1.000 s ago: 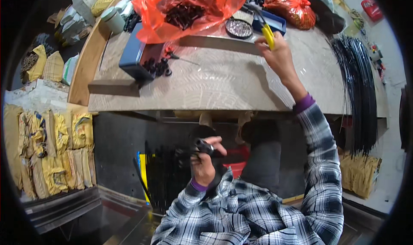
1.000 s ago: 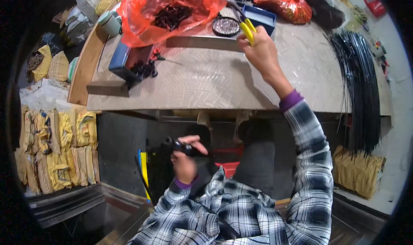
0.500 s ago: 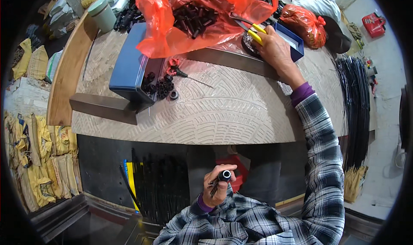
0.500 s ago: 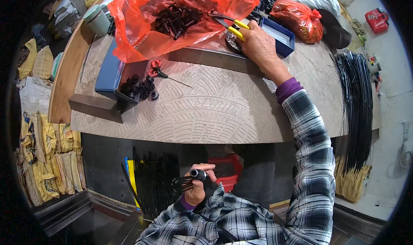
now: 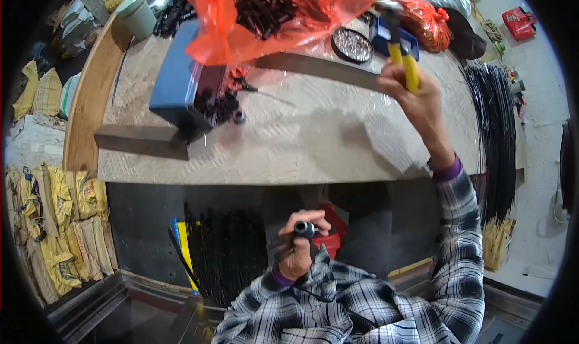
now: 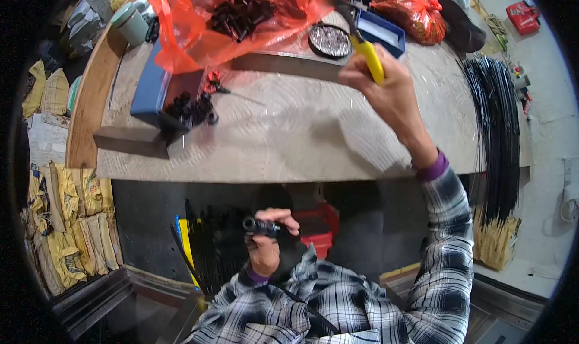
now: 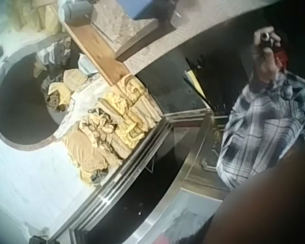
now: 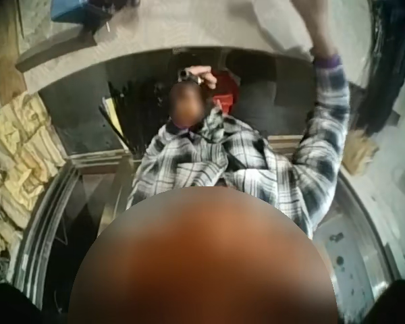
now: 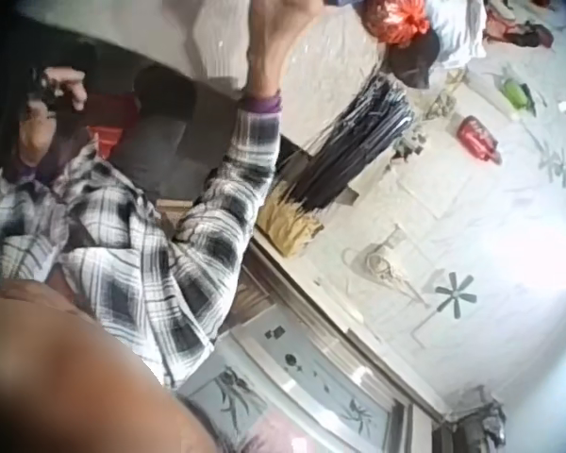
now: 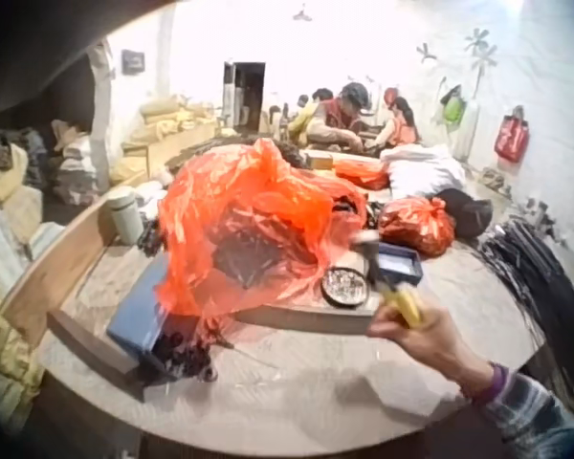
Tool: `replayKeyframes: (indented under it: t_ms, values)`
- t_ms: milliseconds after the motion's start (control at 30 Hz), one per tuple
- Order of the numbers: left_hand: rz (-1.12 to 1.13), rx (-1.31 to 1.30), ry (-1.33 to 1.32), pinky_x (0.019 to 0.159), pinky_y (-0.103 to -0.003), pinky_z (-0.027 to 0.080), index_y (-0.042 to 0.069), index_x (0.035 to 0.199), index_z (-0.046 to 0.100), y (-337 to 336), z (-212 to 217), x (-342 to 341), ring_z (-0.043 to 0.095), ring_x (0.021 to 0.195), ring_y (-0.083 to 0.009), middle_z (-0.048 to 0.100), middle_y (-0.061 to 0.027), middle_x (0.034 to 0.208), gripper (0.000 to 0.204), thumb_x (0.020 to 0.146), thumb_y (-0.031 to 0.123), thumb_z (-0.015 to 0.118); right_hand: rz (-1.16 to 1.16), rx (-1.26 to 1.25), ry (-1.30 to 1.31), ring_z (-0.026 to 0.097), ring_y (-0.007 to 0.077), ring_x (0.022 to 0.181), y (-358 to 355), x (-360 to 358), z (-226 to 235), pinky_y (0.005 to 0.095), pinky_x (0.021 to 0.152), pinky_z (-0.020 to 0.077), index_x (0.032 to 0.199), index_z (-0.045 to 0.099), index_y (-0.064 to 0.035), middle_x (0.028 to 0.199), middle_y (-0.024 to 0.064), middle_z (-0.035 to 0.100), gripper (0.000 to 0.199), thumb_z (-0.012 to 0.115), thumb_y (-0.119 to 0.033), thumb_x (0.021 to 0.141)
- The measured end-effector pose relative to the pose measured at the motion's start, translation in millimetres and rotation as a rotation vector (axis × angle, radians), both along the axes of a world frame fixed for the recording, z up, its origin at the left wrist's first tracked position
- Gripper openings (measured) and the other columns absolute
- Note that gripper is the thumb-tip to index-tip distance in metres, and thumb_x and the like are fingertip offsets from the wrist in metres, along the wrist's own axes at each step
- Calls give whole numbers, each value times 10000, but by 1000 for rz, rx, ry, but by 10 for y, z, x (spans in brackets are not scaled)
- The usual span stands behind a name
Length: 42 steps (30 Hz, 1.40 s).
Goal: Bundling multiple black wires together into a plastic connector and securing them using pliers.
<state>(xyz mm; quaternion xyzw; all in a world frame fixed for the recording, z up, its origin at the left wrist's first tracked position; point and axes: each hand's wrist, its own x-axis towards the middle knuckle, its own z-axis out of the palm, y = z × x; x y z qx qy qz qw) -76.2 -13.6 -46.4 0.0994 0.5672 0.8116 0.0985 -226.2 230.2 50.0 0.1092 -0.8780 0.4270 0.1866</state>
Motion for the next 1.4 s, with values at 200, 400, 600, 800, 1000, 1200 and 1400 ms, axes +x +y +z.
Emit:
replayKeyframes:
  t_ms: [200, 400, 600, 800, 1000, 1200, 1400]
  values:
    - [-110, 190, 6, 659, -230, 415, -43, 1112, 466, -19, 421, 34, 500, 720, -99, 547, -93, 853, 567, 905, 476, 366, 290, -522, -200, 521, 138, 660, -584, 1207, -29, 215, 557, 444, 727, 604, 28, 832, 114, 517, 81, 666, 27, 674]
    - [-102, 145, 47, 632, -211, 399, -4, 1110, 471, 32, 700, 375, 476, 723, -71, 533, -48, 848, 584, 860, 523, 443, 356, -691, -159, 524, 165, 723, -881, 1764, -133, 257, 632, 436, 676, 637, -22, 826, 88, 511, 155, 750, -119, 633]
    - [-10, 136, 157, 627, -225, 364, -15, 1047, 474, 138, 810, 695, 447, 727, -82, 495, -40, 843, 491, 877, 446, 473, 475, -781, 39, 511, 137, 722, -915, 2028, -155, 221, 603, 425, 800, 652, -6, 827, 100, 541, 172, 709, 11, 639]
    - [47, -67, 209, 803, -300, 342, -31, 1003, 501, 172, 871, 848, 464, 889, -162, 505, -102, 969, 536, 878, 486, 437, 396, -748, 150, 482, 120, 692, -966, 2203, -188, 229, 543, 363, 790, 637, -44, 840, 84, 505, 243, 692, 80, 588]
    - [43, -34, 362, 647, -244, 340, -9, 997, 459, 239, 883, 855, 409, 722, -100, 477, -57, 880, 422, 921, 402, 396, 420, -804, 178, 475, 111, 668, -944, 2231, -165, 224, 547, 364, 791, 635, -41, 844, 90, 509, 239, 685, 86, 594]
    - [21, -33, 291, 652, -248, 335, -9, 991, 451, 235, 894, 866, 400, 730, -100, 459, -51, 855, 444, 918, 424, 388, 388, -786, 124, 510, 145, 694, -920, 2259, -163, 248, 597, 420, 795, 627, -46, 831, 92, 503, 193, 678, 41, 631]
    - [-12, -8, 284, 585, -221, 318, 3, 963, 445, 203, 813, 853, 388, 658, -80, 439, -26, 802, 439, 903, 437, 417, 402, -769, 116, 515, 144, 707, -913, 2264, -145, 246, 598, 419, 787, 646, -37, 817, 93, 523, 157, 712, -18, 645]
